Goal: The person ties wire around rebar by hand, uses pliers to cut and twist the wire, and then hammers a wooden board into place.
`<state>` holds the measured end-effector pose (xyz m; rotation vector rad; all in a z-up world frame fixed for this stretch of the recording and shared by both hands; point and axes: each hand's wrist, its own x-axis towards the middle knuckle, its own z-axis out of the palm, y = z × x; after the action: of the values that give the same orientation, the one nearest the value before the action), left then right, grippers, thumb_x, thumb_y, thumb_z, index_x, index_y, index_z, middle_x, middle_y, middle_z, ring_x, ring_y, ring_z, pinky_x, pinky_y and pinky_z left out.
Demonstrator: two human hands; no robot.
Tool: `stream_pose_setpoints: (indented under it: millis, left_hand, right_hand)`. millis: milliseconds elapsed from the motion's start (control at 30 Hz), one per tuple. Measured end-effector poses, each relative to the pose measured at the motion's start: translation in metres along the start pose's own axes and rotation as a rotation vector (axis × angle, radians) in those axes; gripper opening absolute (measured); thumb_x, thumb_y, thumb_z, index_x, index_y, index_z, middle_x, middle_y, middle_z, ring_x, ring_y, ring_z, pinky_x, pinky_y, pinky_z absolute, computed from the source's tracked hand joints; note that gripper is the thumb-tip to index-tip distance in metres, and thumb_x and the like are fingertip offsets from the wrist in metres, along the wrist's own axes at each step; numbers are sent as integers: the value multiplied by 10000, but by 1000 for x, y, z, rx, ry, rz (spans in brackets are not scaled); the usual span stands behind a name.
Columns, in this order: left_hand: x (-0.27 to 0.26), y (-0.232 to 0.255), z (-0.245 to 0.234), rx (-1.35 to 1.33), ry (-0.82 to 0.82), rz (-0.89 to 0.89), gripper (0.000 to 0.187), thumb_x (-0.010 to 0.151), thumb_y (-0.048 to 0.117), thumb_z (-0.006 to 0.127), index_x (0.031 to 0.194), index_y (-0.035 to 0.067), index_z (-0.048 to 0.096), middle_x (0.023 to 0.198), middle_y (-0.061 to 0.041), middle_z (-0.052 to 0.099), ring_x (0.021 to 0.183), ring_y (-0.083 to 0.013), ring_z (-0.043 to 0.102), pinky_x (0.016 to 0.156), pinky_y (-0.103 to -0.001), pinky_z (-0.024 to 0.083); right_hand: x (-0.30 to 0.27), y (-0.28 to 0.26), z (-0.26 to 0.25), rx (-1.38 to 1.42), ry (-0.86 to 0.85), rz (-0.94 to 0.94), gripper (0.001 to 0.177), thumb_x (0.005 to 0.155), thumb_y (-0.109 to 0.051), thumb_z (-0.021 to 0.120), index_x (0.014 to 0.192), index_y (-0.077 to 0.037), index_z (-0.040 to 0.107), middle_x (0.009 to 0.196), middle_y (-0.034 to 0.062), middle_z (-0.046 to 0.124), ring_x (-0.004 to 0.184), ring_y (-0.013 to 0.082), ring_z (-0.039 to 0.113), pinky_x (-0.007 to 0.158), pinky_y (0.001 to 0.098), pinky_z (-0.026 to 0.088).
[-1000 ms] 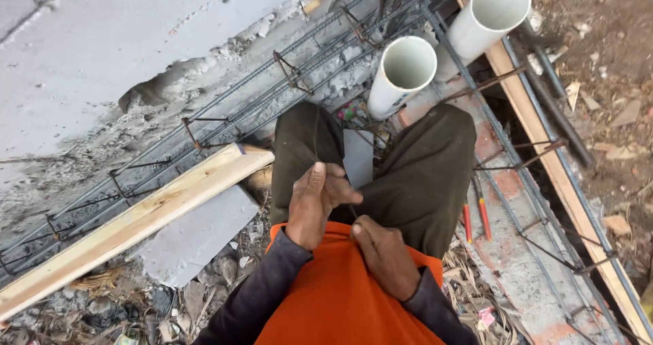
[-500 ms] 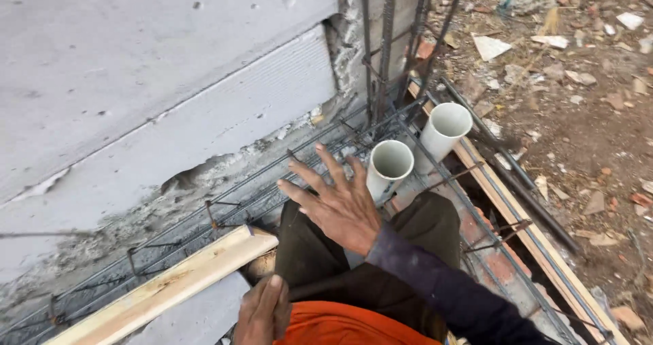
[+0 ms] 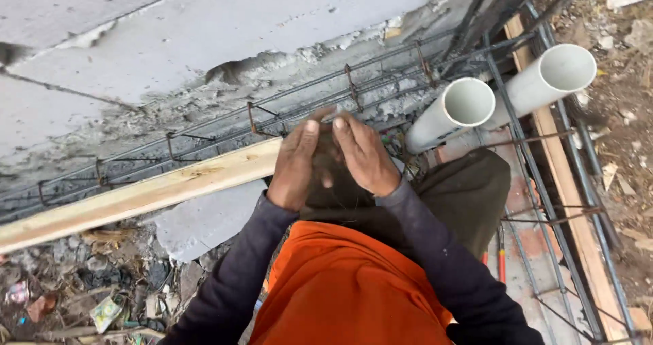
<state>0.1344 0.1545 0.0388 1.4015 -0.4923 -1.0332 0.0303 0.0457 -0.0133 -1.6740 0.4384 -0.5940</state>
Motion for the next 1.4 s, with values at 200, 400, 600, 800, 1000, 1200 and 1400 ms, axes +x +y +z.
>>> stream_pose_setpoints:
  millis: [200,400,600,800,1000,1200,1400]
  left_hand:
    - [34,2,7,65,-189,-161,590,1035,455,391,1570,208,359,1221,-27,645,860,-125,724,569,-325,676]
    - [49,-30,9,118,-159,8,473,1099,392,404,1419,72,539,835,-37,646,607,-102,633,472,-257,564]
    - [35,-62,8,-12,34,96,365,1116,364,459,976,43,566,599,34,418,425,-54,371,358,-243,329]
    - [6,-80,-11,358,38,54,547,1085,547,366,800,106,522,555,69,365,447,-44,353,399,-243,297]
    - [-11,-68,-27,165,-9,-76,439,1008,510,584,983,72,556,662,34,392,504,-79,368,446,-273,359]
    - [-3,-12,-27,649,-149,394,676,909,446,767,1363,10,520,1168,-168,603,1089,-250,592,868,-423,545]
    - [16,-8,20,538,-320,88,498,1008,398,571,1335,28,503,942,-135,709,817,-193,707,694,-329,585]
  right_hand:
    - [-6,35,-16,-35,-56,-287,286,1182,-272,462,1151,2,539,989,102,506,889,255,543,796,418,463]
    - [-9,38,-15,269,-16,109,210,1098,-231,544,1020,-45,602,790,-24,516,688,72,507,607,267,434]
    - [-10,46,-11,596,228,185,170,1085,-210,580,1015,-70,646,740,-62,482,592,25,477,507,203,391]
    - [-8,65,-34,891,482,128,93,1075,-143,576,1034,-69,615,782,-38,497,604,47,488,489,215,379]
    - [-3,68,-55,732,397,123,121,1088,-135,548,990,-67,564,836,-20,508,593,55,474,491,230,393]
    - [-9,54,-57,654,276,175,141,1060,-116,501,925,-75,508,792,-31,464,514,38,398,411,214,304]
    - [-16,15,-36,410,302,145,195,1065,-141,469,908,-61,552,703,-40,441,518,37,377,442,219,316]
